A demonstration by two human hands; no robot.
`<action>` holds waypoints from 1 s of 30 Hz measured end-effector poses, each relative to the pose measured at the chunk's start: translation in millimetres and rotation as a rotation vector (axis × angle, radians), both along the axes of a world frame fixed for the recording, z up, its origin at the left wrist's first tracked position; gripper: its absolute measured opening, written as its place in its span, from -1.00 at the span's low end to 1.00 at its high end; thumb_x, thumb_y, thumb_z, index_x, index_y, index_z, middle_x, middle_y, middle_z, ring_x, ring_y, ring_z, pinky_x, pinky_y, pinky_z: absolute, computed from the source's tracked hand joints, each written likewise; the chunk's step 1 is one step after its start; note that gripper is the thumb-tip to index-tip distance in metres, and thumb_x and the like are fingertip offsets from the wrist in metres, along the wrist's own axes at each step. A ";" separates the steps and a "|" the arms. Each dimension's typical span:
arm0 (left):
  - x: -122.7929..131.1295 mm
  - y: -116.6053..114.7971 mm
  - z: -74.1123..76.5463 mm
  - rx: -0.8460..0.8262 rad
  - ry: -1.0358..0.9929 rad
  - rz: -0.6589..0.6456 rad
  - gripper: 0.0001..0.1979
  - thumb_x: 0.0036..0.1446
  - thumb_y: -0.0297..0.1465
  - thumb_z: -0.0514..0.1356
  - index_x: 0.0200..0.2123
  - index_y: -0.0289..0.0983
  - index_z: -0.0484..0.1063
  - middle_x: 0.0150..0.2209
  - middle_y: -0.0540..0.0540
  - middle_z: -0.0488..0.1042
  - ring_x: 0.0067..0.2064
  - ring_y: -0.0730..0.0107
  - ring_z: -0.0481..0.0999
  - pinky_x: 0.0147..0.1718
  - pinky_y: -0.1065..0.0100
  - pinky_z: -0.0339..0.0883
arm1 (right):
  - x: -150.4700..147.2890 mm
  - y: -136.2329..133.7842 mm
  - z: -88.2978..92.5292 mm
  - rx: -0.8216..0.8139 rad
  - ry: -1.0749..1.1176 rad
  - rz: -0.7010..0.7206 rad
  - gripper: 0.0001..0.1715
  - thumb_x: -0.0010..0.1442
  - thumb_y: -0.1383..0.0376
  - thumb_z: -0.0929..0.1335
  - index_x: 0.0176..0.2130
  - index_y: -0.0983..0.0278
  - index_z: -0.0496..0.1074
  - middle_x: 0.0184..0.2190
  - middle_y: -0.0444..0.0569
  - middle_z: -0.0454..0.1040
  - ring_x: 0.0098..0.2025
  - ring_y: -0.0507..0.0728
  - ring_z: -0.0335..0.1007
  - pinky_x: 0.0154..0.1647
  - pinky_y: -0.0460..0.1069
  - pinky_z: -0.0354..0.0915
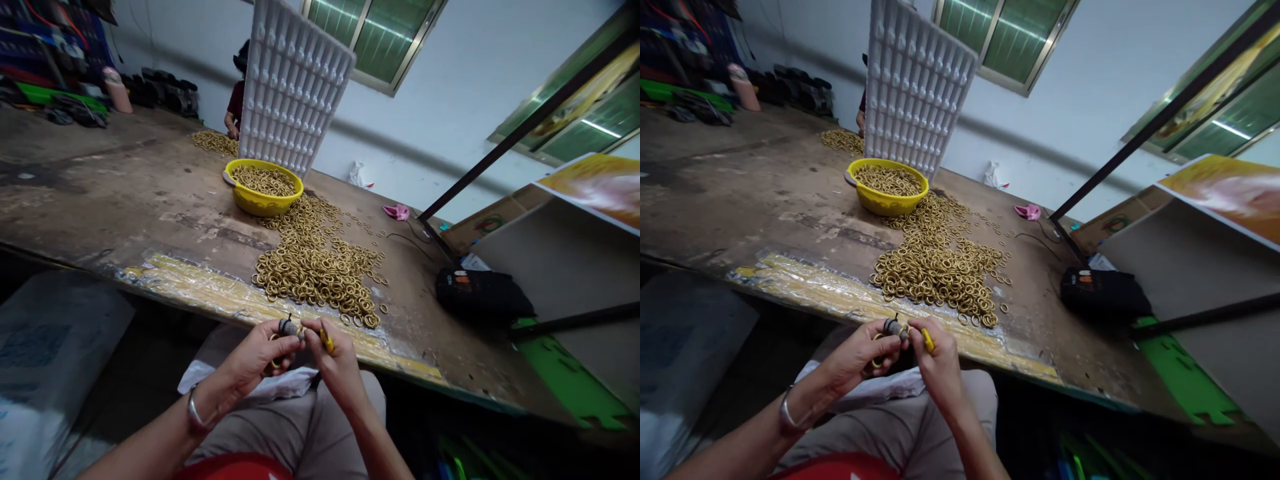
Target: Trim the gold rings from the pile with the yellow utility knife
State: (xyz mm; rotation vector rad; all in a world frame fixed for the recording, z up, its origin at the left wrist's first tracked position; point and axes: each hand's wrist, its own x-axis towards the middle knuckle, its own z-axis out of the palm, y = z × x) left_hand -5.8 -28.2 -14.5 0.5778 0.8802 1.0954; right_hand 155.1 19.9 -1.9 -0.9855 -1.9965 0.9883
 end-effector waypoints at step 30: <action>-7.4 0.3 2.9 0.385 0.409 0.032 -0.89 0.03 -0.41 0.29 -0.45 -0.32 0.43 -0.51 0.04 0.32 -0.45 0.50 0.23 -0.47 0.48 0.15 | 0.6 -14.7 1.6 0.268 -0.583 -0.074 -0.59 0.05 0.61 0.23 -0.18 0.23 0.39 -0.32 -0.07 0.40 -0.31 0.10 0.33 -0.33 -0.06 0.12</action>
